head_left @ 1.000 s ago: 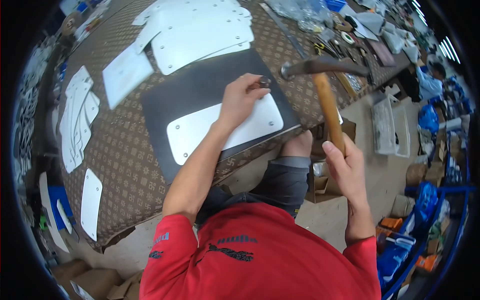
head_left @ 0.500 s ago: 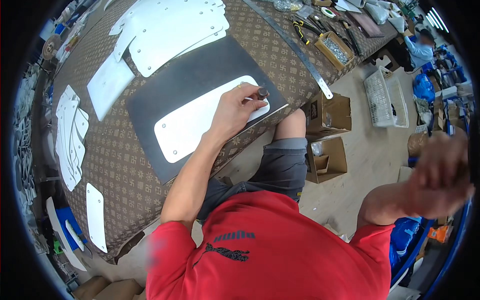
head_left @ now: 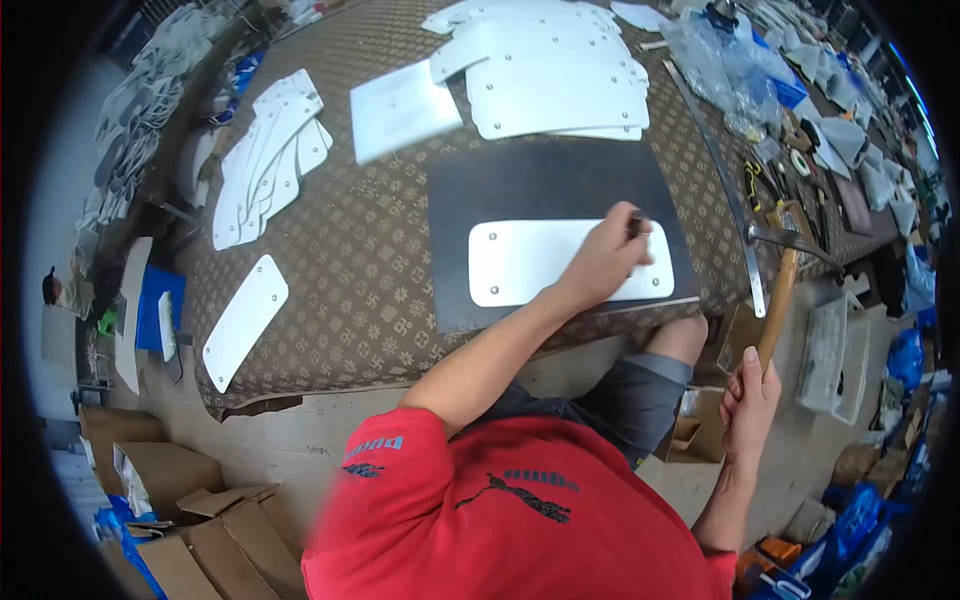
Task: Hammering small metal rivets onto white components at a workbench in a factory.
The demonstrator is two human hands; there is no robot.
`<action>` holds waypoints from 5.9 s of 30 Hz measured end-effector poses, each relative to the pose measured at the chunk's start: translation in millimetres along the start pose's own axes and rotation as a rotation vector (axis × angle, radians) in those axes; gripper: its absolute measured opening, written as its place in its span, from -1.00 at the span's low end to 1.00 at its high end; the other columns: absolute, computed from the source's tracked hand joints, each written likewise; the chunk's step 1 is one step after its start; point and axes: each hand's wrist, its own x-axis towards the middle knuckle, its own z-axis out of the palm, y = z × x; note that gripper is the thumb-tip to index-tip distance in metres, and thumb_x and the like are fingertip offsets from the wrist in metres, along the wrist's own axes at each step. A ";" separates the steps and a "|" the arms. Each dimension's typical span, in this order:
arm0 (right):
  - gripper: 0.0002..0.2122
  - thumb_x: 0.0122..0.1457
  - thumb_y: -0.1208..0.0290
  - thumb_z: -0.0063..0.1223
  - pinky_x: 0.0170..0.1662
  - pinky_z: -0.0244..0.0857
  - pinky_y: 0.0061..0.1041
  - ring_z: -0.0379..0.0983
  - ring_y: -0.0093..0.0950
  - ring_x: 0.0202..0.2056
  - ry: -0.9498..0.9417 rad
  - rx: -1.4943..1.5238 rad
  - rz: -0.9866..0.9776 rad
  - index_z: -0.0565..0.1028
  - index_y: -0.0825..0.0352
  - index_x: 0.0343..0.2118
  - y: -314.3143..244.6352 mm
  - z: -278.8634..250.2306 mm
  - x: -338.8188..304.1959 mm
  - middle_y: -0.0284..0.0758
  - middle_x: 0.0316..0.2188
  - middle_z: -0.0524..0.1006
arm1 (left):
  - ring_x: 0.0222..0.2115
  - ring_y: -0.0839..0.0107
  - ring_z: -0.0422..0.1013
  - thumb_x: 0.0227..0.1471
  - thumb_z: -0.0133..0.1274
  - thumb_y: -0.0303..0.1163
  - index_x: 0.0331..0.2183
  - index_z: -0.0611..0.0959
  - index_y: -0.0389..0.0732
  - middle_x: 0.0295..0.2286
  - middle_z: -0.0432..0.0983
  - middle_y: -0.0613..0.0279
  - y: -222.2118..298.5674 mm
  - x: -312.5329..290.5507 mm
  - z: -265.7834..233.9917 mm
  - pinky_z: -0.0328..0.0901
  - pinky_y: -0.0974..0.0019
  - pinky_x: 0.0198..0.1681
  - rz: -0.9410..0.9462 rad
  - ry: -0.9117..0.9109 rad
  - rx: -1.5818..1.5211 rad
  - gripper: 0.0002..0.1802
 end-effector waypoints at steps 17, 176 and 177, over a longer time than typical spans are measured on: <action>-0.74 0.34 0.27 0.05 -0.54 0.17 -0.47 0.24 -0.60 -0.62 0.110 -0.158 -0.431 0.41 0.35 -0.40 48.8 72.4 192.0 -0.41 -0.67 0.33 | -0.15 -0.05 0.48 -0.11 0.37 -0.15 -0.22 0.64 -0.27 -0.21 0.51 -0.05 75.6 2.2 -144.6 0.37 0.01 -0.11 -0.240 -0.132 1.282 -0.52; -0.78 0.32 0.26 0.06 -0.68 -0.11 -0.71 0.08 -0.77 -0.71 -0.025 -0.125 -0.359 0.38 0.27 -0.39 -101.6 19.5 13.8 -0.58 -0.69 0.24 | -0.43 0.51 0.48 0.06 0.25 -0.49 -0.27 0.69 -0.36 -0.41 0.59 0.24 15.3 22.2 -10.4 0.36 0.43 -0.30 -0.027 -0.035 0.065 -0.82; -0.79 0.33 0.27 0.04 -0.70 -0.13 -0.72 0.06 -0.77 -0.73 0.024 -0.061 -0.423 0.37 0.27 -0.36 -108.8 15.5 11.7 -0.58 -0.69 0.22 | -0.43 0.51 0.49 0.07 0.25 -0.51 -0.26 0.69 -0.36 -0.40 0.58 0.25 14.8 19.9 -5.9 0.36 0.44 -0.30 -0.051 -0.075 0.051 -0.83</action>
